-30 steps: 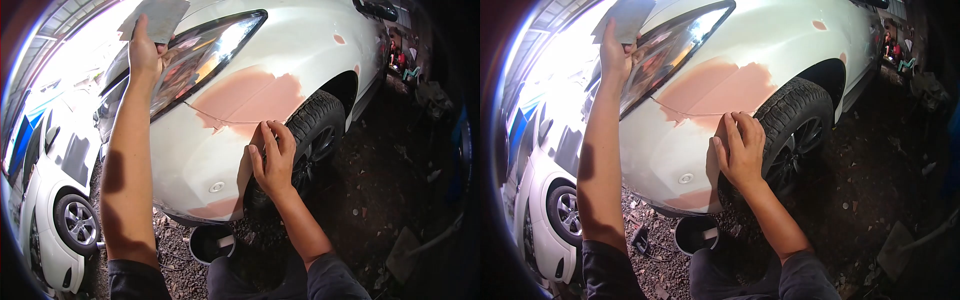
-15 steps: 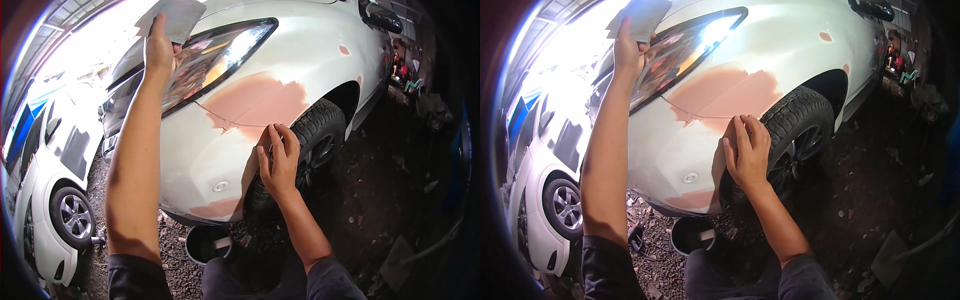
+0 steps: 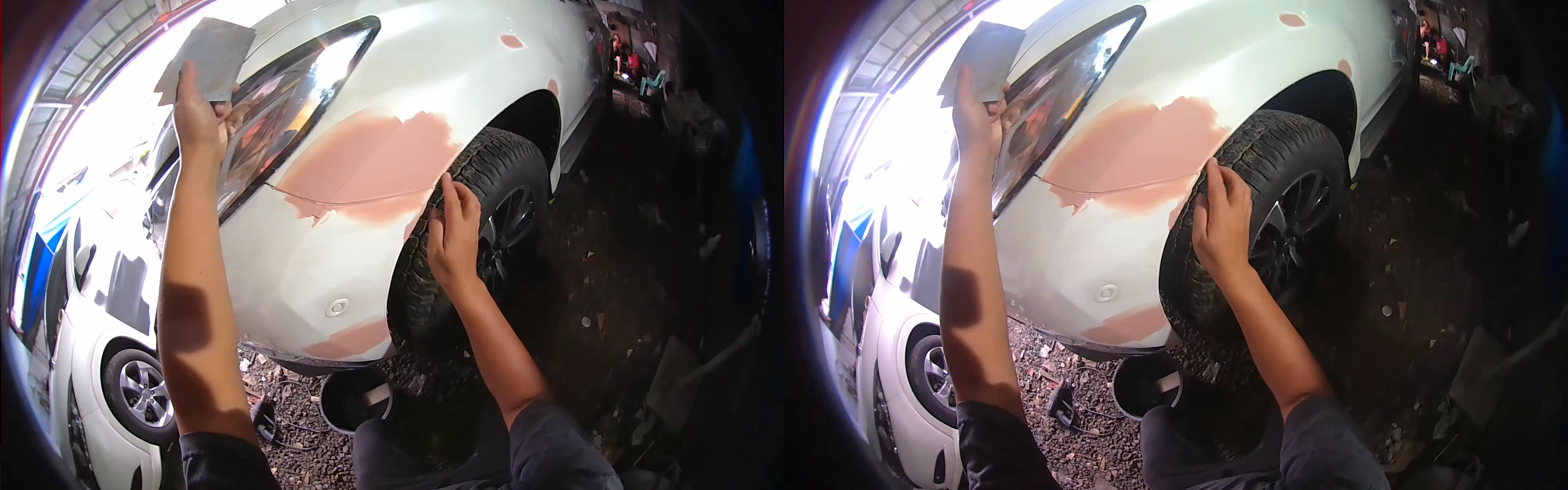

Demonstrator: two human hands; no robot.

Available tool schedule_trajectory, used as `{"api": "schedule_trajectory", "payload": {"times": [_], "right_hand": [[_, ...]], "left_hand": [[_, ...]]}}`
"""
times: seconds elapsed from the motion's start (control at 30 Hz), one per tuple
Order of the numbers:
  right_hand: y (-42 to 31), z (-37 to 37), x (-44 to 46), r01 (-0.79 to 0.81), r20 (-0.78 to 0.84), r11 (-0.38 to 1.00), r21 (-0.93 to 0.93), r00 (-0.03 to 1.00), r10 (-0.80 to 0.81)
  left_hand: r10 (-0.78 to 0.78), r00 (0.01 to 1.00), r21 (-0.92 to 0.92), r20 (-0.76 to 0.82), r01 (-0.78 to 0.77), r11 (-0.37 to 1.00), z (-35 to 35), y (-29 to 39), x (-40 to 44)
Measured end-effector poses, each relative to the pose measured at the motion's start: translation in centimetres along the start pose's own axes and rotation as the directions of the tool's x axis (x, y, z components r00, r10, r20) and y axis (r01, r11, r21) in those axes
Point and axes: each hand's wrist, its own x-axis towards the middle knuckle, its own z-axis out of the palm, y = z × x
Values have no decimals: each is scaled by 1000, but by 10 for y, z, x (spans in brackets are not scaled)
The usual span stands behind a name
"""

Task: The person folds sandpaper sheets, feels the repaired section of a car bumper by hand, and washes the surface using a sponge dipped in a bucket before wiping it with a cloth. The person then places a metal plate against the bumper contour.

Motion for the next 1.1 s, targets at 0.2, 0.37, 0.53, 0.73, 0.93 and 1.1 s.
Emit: {"api": "schedule_trajectory", "payload": {"times": [0.2,0.37,0.53,0.73,0.93,1.1], "right_hand": [[4,-2,-4,16,-3,1000,-11,1000,-16],[25,-3,28,69,-59,992,-105,995,-75],[8,-16,62,190,70,977,-99,981,-184],[-2,23,121,53,-35,996,-71,998,-55],[-25,35,103,17,-63,998,-58,998,-21],[-43,35,80,33,-24,997,-75,999,-35]], "left_hand": [[0,1000,7,0,0,1000,2,0,-1],[50,999,7,16,-50,999,9,4,-9],[-33,999,34,-7,33,999,2,2,-2],[9,1000,50,19,-10,999,4,1,-5],[8,1000,59,24,-9,998,4,2,-5],[66,997,49,50,-68,996,8,3,-9]]}}
